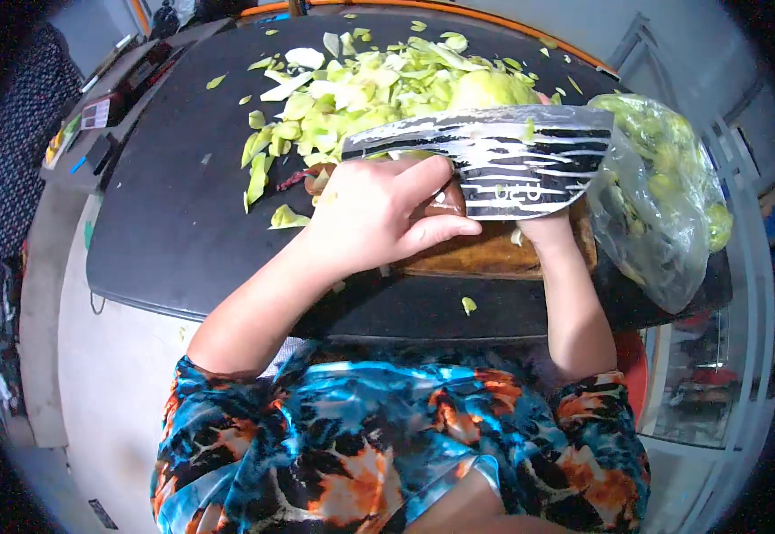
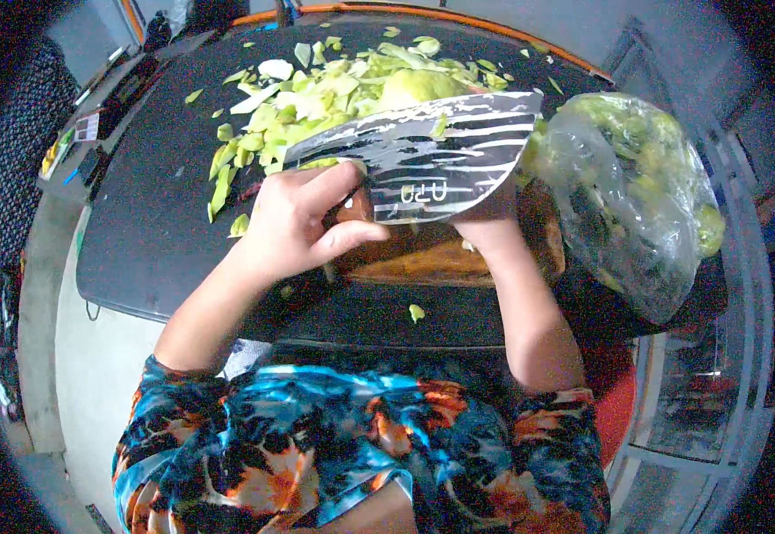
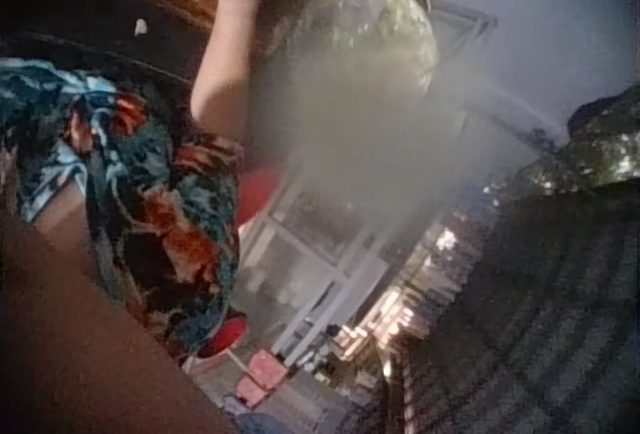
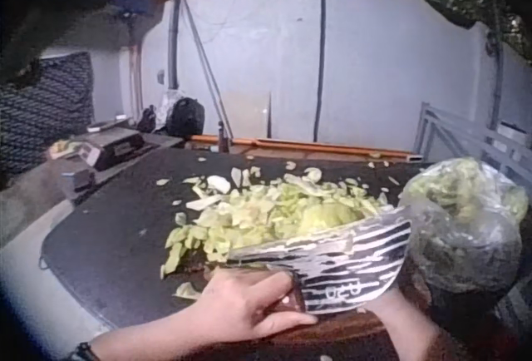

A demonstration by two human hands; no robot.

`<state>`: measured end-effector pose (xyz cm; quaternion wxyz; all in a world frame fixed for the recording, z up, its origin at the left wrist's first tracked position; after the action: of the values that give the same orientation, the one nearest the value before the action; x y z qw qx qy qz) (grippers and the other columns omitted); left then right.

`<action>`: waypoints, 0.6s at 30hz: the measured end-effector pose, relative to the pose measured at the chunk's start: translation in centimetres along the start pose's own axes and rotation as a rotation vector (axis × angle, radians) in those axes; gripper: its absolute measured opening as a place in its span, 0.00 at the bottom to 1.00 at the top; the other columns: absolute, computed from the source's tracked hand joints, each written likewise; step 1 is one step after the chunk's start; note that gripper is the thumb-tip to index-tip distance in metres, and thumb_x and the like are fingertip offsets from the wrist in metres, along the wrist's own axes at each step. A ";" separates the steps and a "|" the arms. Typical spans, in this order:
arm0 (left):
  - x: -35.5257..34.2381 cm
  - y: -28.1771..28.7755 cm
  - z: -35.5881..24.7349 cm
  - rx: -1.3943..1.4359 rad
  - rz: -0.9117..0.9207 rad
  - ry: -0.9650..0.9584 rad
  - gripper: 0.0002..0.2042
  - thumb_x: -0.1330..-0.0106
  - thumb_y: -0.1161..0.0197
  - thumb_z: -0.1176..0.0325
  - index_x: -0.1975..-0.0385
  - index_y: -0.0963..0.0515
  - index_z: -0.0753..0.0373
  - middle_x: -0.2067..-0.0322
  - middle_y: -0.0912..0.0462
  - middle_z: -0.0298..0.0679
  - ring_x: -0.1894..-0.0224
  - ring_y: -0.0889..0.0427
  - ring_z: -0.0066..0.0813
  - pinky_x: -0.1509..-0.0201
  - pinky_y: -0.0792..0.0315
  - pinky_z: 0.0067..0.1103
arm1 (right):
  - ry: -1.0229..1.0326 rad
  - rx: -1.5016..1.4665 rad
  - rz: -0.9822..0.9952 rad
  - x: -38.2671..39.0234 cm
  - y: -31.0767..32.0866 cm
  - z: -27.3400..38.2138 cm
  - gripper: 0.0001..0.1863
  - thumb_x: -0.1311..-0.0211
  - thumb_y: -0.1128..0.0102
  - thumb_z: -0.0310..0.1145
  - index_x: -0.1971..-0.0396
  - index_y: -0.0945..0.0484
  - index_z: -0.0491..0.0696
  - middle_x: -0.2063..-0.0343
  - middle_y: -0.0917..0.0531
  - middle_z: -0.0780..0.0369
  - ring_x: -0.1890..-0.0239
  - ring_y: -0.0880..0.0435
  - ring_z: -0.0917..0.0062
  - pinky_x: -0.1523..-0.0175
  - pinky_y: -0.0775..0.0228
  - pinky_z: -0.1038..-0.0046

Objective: The person peels and slices chayotes on a cutting board using a knife, then retrieves another chayote from a plastic bag and chops it into pieces.

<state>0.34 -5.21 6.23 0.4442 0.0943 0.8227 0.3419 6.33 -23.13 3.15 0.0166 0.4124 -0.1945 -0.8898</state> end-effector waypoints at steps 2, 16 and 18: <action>0.2 -0.1 1.0 -0.022 0.006 0.112 0.18 0.48 0.32 0.54 0.75 0.29 0.61 0.84 0.27 0.39 0.81 0.25 0.35 0.76 0.32 0.26 | 0.062 0.171 0.024 -0.1 0.3 0.3 0.43 0.60 0.29 0.28 0.41 0.43 0.45 0.49 0.28 0.57 0.46 0.30 0.71 0.40 0.38 0.69; 0.5 0.8 4.4 0.086 -0.106 0.304 0.17 0.42 0.36 0.55 0.78 0.30 0.63 0.87 0.32 0.38 0.83 0.31 0.28 0.77 0.35 0.24 | -0.671 -1.410 -0.176 0.3 0.2 -3.2 0.26 0.38 0.52 0.48 0.44 0.34 0.49 0.46 0.28 0.59 0.42 0.31 0.67 0.38 0.41 0.58; 0.4 0.1 3.4 -0.007 -0.061 0.163 0.19 0.45 0.35 0.52 0.77 0.30 0.62 0.86 0.30 0.40 0.82 0.28 0.36 0.77 0.33 0.26 | -0.792 -1.589 -0.231 0.5 -0.2 -3.6 0.22 0.36 0.57 0.47 0.47 0.31 0.50 0.47 0.27 0.59 0.43 0.31 0.65 0.38 0.43 0.57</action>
<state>2.80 -3.31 4.77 0.3864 0.0395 0.8573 0.3378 8.70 -24.28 0.64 0.1394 -0.0413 0.5304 -0.8352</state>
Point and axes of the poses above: each hand's wrist, its own x-axis away from the middle knuckle, its own y-axis out of the back of the hand, z = x × y, the point moved 5 cm from there along -x, towards the middle knuckle
